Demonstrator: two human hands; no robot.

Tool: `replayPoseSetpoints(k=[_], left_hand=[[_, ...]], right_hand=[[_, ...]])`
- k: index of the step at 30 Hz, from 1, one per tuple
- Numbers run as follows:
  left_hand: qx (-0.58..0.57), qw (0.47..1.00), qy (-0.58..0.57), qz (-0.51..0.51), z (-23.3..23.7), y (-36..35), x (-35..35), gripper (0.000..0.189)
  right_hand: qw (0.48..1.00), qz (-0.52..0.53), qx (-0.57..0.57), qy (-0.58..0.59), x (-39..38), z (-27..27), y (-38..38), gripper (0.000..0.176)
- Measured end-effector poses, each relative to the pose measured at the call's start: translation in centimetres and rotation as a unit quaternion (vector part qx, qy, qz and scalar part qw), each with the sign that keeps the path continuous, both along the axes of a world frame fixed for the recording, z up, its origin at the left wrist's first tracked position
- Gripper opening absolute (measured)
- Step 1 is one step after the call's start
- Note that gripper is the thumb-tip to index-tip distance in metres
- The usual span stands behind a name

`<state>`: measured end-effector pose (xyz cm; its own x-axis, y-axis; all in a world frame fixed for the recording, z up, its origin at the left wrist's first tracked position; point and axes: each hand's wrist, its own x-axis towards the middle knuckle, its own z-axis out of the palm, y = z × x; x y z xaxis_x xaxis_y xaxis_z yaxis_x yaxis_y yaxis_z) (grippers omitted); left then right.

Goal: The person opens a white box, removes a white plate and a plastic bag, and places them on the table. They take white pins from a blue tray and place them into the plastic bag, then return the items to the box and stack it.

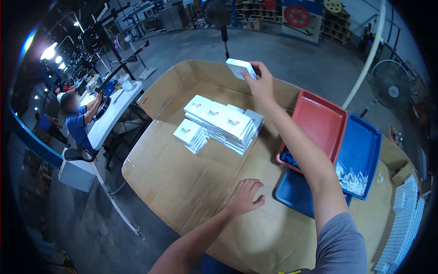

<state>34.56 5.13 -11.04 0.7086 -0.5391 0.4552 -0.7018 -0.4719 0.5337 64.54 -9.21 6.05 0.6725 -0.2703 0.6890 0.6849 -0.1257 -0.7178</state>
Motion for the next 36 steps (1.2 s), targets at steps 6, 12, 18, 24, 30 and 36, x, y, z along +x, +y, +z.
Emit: replayPoseSetpoints(k=[6, 12, 18, 24, 30, 36], left_hand=[[-0.001, 1.0, -0.017, -0.005, -0.2, -0.1, -0.6, 0.04], [-0.002, 0.999, -0.052, -0.001, -1.0, -0.2, -0.9, 0.041], [-0.042, 0.992, -0.114, 0.018, -1.5, -0.2, -1.6, 0.043], [-0.069, 0.996, -0.038, 0.035, 3.0, -5.1, -8.1, 0.049], [-0.044, 0.657, 0.688, -0.307, 5.4, -9.6, -23.1, 0.056], [-0.219, 0.5, 0.823, -0.159, 8.0, -7.6, -30.6, 0.061]], right_hand=[[0.999, 0.01, 0.018, 0.041, -16.4, 3.8, -5.4, 0.033], [0.967, 0.043, 0.191, 0.16, -34.5, 3.2, -8.3, 0.037], [0.914, 0.066, 0.295, 0.27, -50.5, -2.9, -9.5, 0.036], [0.893, 0.039, 0.303, 0.331, -63.2, -6.0, -10.6, 0.036], [0.885, 0.008, 0.301, 0.356, -70.0, -7.7, -9.8, 0.036], [0.918, -0.071, 0.056, 0.386, -70.6, -8.6, -8.5, 0.046]])
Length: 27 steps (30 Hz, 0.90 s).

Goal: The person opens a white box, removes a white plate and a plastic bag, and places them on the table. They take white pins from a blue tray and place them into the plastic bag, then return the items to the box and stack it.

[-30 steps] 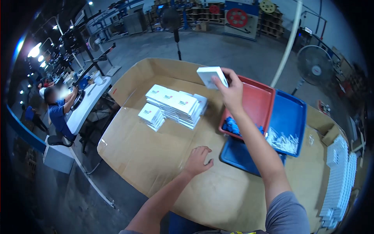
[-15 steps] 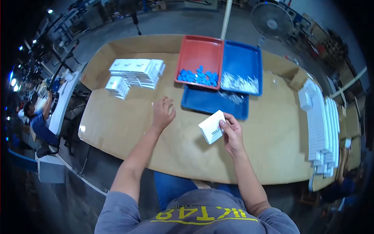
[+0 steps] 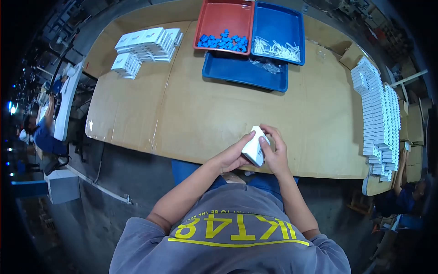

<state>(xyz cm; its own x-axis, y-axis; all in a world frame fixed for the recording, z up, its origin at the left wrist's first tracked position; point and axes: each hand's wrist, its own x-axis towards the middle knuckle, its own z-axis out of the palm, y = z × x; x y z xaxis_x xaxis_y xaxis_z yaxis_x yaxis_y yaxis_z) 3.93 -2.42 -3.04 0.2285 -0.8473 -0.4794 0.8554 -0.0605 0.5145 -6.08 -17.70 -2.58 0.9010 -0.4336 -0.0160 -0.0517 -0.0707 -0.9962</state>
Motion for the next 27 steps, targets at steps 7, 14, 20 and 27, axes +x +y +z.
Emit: replayPoseSetpoints(k=[7, 14, 20, 27], left_hand=[[0.011, 0.995, 0.008, 0.103, 1.2, 1.1, -2.7, 0.061], [0.009, 0.992, 0.015, 0.129, 0.5, 1.4, -3.6, 0.06], [-0.002, 0.992, 0.004, 0.126, 1.1, 1.6, -4.6, 0.062], [0.035, 0.989, -0.02, 0.144, -0.1, 1.5, -5.5, 0.06]], right_hand=[[0.957, 0.116, -0.235, -0.123, 0.6, 1.1, 2.4, 0.07], [0.951, 0.086, -0.257, -0.146, -0.2, -0.9, 3.2, 0.072], [0.95, 0.036, -0.271, -0.151, -0.8, -1.8, 4.8, 0.077], [0.93, 0.027, -0.32, -0.177, -1.2, -3.8, 5.1, 0.083]])
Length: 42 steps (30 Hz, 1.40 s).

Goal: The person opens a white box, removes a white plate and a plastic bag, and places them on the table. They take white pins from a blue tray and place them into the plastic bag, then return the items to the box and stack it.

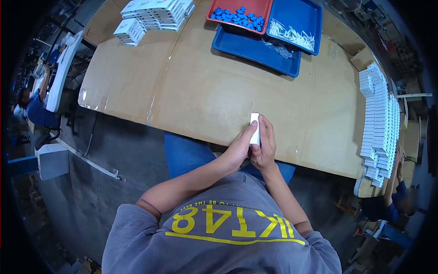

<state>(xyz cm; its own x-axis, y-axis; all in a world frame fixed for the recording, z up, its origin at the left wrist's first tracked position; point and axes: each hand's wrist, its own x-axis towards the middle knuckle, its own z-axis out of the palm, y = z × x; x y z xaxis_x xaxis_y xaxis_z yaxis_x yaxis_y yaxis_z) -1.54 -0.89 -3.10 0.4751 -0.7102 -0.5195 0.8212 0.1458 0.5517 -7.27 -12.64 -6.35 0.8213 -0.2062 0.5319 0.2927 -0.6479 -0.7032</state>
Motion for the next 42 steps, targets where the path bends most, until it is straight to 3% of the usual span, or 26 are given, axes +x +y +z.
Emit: replayPoseSetpoints(k=[11, 20, 27, 35, 39, 42], left_hand=[[0.014, 0.998, -0.064, 0.02, -1.1, -0.7, 0.2, 0.059], [0.065, 0.997, -0.029, 0.026, -0.9, -0.8, 0.5, 0.061], [0.08, 0.996, -0.016, 0.028, -3.3, -0.9, 0.7, 0.059], [0.03, 0.996, 0.072, 0.038, -2.0, -1.1, 2.5, 0.056], [0.04, 0.995, -0.036, 0.09, -2.2, -1.4, 3.7, 0.059], [0.022, 0.976, -0.183, 0.114, -2.5, -1.4, 4.4, 0.063]], right_hand=[[1.0, 0.001, -0.004, -0.006, 0.6, -1.1, -0.1, 0.079], [1.0, 0.008, 0.013, 0.008, 0.7, -2.1, 0.1, 0.075], [0.999, 0.004, 0.031, 0.03, 1.0, -2.5, 0.2, 0.071], [0.992, 0.02, 0.1, 0.071, 2.4, -1.5, -0.5, 0.065], [0.953, -0.036, 0.268, 0.134, 3.7, 0.1, -0.9, 0.059], [0.948, 0.021, 0.274, 0.161, 3.4, 2.0, -1.9, 0.049]])
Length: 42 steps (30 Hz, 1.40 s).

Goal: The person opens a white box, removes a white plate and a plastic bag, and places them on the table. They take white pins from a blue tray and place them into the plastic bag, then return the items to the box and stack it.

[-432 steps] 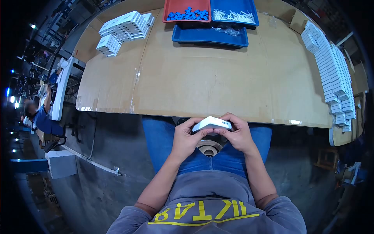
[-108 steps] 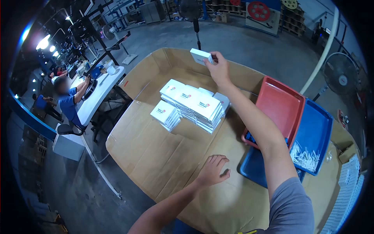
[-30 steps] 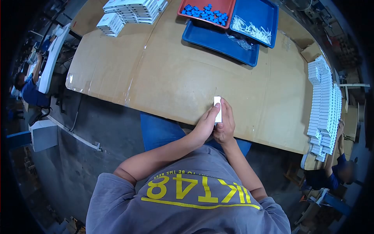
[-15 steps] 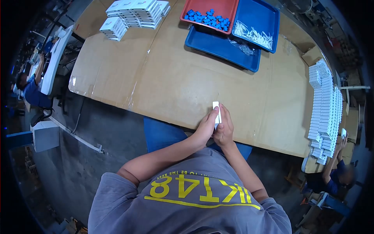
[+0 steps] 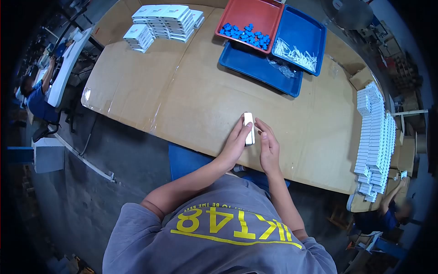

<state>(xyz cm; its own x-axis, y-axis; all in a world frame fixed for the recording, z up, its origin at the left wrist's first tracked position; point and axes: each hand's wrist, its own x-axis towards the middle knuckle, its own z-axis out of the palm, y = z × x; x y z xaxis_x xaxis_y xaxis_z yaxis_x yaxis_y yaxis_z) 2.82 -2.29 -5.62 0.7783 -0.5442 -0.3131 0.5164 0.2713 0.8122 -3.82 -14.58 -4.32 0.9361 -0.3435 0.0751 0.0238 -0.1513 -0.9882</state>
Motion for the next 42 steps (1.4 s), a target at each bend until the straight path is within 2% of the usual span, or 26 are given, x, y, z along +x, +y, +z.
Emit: replayPoseSetpoints(k=[2, 4, 9, 12, 15, 18, 21, 25, 36, 42], left_hand=[[0.014, 0.998, -0.069, 0.004, 0.3, 0.1, -0.1, 0.067], [0.039, 0.993, -0.111, 0.002, 2.4, 0.2, -0.3, 0.068], [0.038, 0.99, -0.139, 0.002, 2.3, -0.3, -0.3, 0.064], [0.042, 0.987, -0.157, -0.003, 2.2, -0.5, -0.2, 0.062], [0.046, 0.984, -0.171, -0.011, 2.7, -0.6, -0.2, 0.06], [0.051, 0.978, -0.201, -0.016, 2.4, -0.5, 0.0, 0.062], [0.05, 0.974, -0.222, -0.018, 1.5, -0.7, 0.2, 0.063], [0.038, 0.968, -0.248, 0.006, 1.0, -1.3, 0.3, 0.053], [0.018, 0.973, -0.229, -0.002, 1.5, -2.2, 0.7, 0.052], [0.012, 0.973, -0.23, -0.003, 2.5, -1.2, 0.7, 0.055]], right_hand=[[0.999, 0.027, -0.035, 0.009, -0.1, 1.2, 0.0, 0.044], [0.997, 0.04, -0.057, 0.018, -0.4, 1.4, -0.1, 0.043], [0.997, 0.04, -0.05, 0.029, -0.5, 2.7, 0.3, 0.046], [0.995, 0.046, -0.09, 0.024, -0.7, 3.2, 0.0, 0.049], [0.998, 0.035, -0.032, 0.044, -0.8, 3.4, 0.1, 0.05], [0.997, 0.042, -0.047, 0.038, -0.8, 3.5, 0.0, 0.05], [0.983, 0.057, -0.171, -0.026, -0.6, 2.6, -0.7, 0.05], [0.98, 0.058, -0.185, -0.048, -0.3, 2.6, -0.9, 0.049], [0.961, 0.051, -0.253, -0.094, 0.3, 2.4, -2.1, 0.048], [0.966, 0.052, -0.229, -0.11, 0.4, 2.5, -1.6, 0.048]])
